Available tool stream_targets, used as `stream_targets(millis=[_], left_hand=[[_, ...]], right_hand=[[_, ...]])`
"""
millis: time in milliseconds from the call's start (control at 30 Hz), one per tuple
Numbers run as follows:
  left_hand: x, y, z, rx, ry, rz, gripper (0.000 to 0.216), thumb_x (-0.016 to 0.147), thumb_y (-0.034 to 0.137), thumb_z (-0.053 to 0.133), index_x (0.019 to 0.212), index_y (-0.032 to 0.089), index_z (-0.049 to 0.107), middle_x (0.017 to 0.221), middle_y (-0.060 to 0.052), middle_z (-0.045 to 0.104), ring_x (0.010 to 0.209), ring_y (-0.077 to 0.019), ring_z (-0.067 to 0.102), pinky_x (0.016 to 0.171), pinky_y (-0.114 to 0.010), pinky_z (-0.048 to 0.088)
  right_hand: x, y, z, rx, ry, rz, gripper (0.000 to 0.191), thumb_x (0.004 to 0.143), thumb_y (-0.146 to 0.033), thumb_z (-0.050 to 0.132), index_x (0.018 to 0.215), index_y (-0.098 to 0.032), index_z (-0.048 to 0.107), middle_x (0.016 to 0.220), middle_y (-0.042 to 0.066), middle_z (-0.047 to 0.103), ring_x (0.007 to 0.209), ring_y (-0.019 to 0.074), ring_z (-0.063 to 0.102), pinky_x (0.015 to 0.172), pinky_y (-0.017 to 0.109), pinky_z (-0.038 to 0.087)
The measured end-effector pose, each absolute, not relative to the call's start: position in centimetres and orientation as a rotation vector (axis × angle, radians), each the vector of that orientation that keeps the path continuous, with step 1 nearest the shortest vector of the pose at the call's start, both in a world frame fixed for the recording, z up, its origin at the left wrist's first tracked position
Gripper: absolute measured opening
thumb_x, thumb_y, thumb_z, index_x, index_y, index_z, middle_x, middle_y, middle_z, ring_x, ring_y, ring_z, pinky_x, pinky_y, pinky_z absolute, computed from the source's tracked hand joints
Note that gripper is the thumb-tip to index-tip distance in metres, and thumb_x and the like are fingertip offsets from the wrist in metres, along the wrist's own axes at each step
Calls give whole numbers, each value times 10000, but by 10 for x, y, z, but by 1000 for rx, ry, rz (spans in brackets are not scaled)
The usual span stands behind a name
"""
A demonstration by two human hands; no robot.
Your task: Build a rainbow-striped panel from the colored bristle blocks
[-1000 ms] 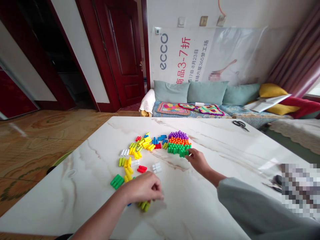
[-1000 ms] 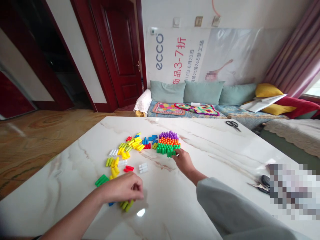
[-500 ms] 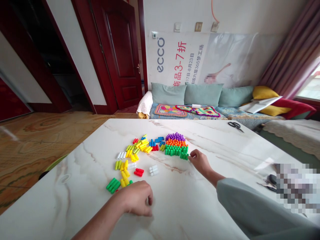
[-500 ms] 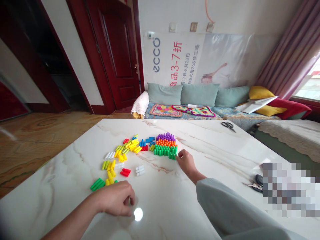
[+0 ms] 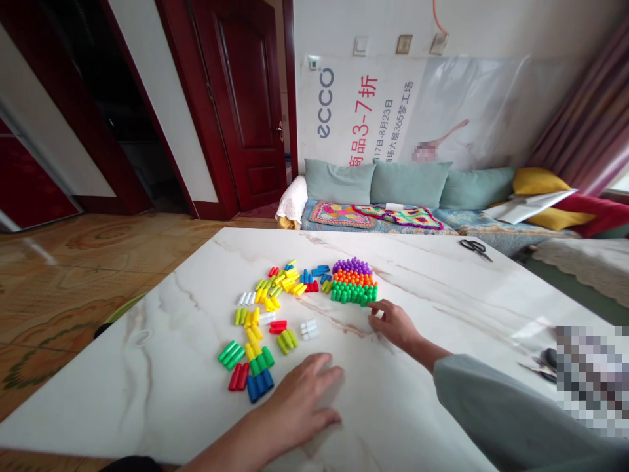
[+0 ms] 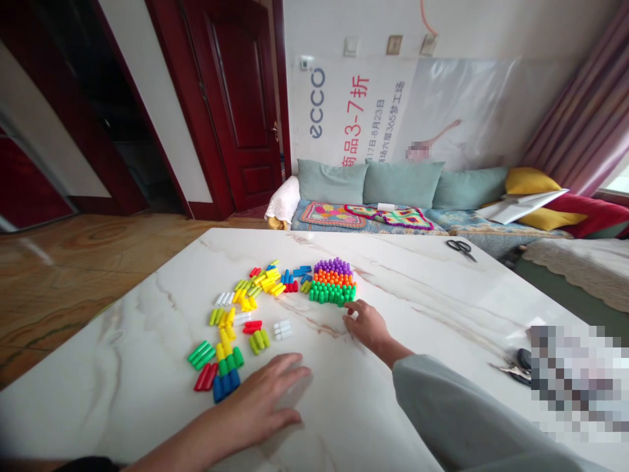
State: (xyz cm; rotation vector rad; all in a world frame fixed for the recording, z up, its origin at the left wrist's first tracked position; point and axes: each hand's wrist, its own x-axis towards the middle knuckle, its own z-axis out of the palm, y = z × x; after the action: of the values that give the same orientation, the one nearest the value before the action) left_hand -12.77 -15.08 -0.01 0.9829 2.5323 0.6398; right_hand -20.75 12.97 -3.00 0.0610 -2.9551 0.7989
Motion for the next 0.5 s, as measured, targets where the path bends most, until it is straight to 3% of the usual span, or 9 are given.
stream_targets(millis=[100,200,300,400,500], left_hand=[[-117,-141,-19,1117,2430,549,819,745,555,688,1451,332,338,1598,-91,115,1452,-363,92,1160,-581,124],[-112,-136,-33,1218,2483,540,804,791,573,621,1475,394,238,1607,-38,-21,1454,-365,-28,1127,-660,1],[-110,-135,-38,1235,2535,576,792,811,589,579,1482,405,201,1605,-12,-51,1457,-349,-38,1132,-651,-25],[-109,-136,-36,1229,2509,632,776,807,665,525,1476,390,243,1608,-19,-1,1461,-340,-10,1146,-631,-14],[-108,-137,-34,1217,2511,667,774,804,703,490,1470,373,275,1608,-33,40,1461,-341,5,1148,-626,-14]], right_hand=[[-207,132,-34,43,-2965,788,375,775,-271,539,1127,-231,663,1009,40,665,650,131,597,701,275,459],[-207,133,-38,47,-2943,834,372,761,-272,553,1112,-219,665,962,37,672,653,139,596,710,287,464],[-206,121,-17,21,-2891,1024,330,747,-276,564,1048,-190,669,888,37,674,633,144,591,693,296,473],[-191,98,42,79,-2771,1472,266,754,-329,604,960,-171,660,813,36,656,612,141,593,642,285,481],[-144,87,105,516,-2572,1939,277,788,-395,662,965,-183,655,866,48,659,772,169,615,710,291,498]])
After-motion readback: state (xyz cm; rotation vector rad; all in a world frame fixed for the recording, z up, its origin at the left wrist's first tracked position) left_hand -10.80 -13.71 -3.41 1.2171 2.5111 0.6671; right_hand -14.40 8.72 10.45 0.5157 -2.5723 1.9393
